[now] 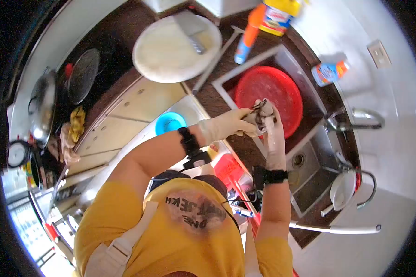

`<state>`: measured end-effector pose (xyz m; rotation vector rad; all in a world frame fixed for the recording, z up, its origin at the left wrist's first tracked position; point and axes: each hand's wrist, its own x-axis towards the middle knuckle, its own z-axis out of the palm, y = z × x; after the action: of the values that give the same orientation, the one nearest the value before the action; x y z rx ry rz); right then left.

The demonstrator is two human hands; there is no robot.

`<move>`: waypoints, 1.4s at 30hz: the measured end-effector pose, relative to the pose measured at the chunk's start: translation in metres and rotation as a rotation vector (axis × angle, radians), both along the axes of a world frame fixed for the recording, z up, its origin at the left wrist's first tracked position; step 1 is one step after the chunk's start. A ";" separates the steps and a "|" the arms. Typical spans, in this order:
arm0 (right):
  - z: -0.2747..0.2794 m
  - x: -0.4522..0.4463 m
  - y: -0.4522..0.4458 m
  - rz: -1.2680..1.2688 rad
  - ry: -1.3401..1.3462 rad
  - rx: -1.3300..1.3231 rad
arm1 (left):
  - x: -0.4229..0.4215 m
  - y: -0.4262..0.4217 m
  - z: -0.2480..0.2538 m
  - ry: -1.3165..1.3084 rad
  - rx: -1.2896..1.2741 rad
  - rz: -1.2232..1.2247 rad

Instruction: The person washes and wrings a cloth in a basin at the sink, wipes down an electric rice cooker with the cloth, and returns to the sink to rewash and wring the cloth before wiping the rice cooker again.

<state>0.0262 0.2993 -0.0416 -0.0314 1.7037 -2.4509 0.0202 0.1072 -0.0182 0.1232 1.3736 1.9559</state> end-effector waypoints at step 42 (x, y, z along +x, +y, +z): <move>-0.015 0.422 -0.910 1.371 -0.306 -0.108 | 0.642 -0.677 0.019 -0.119 -0.511 1.653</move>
<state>0.4487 -0.6108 -0.0563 -0.5794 0.8512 -1.3695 0.6620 -0.5698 0.0011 -1.8485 2.0521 2.4686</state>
